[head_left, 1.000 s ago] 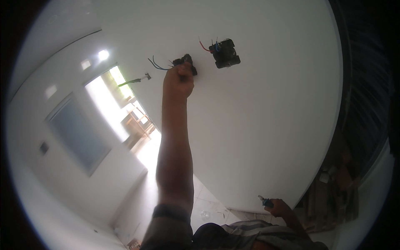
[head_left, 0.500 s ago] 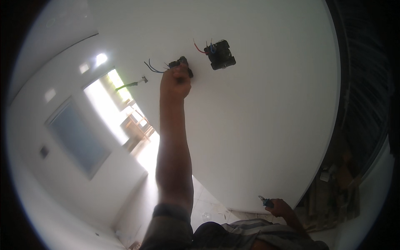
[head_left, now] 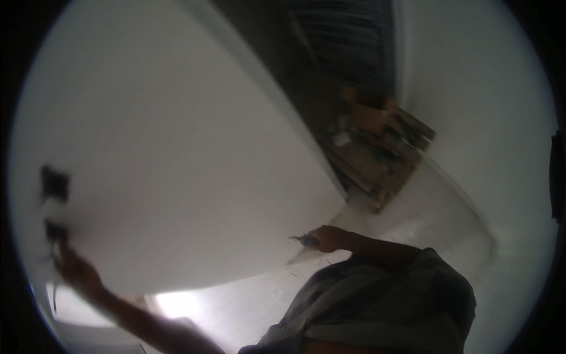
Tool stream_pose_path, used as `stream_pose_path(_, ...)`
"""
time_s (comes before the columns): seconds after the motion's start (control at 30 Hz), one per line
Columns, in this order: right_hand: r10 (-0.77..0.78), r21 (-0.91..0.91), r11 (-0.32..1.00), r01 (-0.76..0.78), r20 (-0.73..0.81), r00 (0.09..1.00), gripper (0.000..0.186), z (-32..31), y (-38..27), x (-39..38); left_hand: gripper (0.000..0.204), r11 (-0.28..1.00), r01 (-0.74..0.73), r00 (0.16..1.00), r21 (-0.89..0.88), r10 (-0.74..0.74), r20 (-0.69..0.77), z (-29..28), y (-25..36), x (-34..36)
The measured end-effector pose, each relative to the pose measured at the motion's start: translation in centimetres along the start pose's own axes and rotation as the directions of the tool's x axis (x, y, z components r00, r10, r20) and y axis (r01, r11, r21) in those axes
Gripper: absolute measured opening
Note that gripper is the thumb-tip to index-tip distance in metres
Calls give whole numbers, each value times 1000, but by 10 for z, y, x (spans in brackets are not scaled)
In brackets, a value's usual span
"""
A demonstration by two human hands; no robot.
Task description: The person installs two electrical outlet boxes into a wall. They wrap the wire connections with electrical tape, then use pliers to strip the wire ends and connect them to the terminals on the outlet boxes.
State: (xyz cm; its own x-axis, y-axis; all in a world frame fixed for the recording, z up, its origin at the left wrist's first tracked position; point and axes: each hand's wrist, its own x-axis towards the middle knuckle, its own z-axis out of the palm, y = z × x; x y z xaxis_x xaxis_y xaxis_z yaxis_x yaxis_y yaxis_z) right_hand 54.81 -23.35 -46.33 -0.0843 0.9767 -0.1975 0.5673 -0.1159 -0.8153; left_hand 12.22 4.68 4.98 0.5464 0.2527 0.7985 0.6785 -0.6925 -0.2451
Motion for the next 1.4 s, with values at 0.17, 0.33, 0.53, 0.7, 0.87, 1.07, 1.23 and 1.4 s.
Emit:
stream_pose_path(0.17,343,399,888,-228,-245,907,36,11,49,-56,43,924,381,924,-17,-380,46,65,170,-65)
stream_pose_path(0.33,553,451,816,-361,-428,715,34,-4,134,-85,38,59,872,456,-486,-459,762,201,261,-274)
stream_pose_path(0.53,703,432,664,-610,-639,312,50,-43,219,-61,19,812,435,190,-390,341,921,214,329,-493)
stream_pose_path(0.7,729,347,620,-704,-586,353,45,-109,229,-32,18,718,694,-142,-60,218,966,144,337,-506)
stream_pose_path(0.87,679,240,562,-792,-680,276,46,-122,253,11,19,669,727,-279,153,85,957,106,330,-498)
stream_pose_path(1.07,655,175,533,-828,-704,273,46,-112,297,22,20,674,724,-264,150,70,962,98,329,-492)
stream_pose_path(1.23,605,30,490,-871,-731,315,41,-96,296,9,23,542,821,-229,180,24,973,128,332,-473)
stream_pose_path(1.4,379,-29,692,-722,-836,397,42,-63,262,-28,34,-64,895,-446,442,-165,880,152,357,-416)
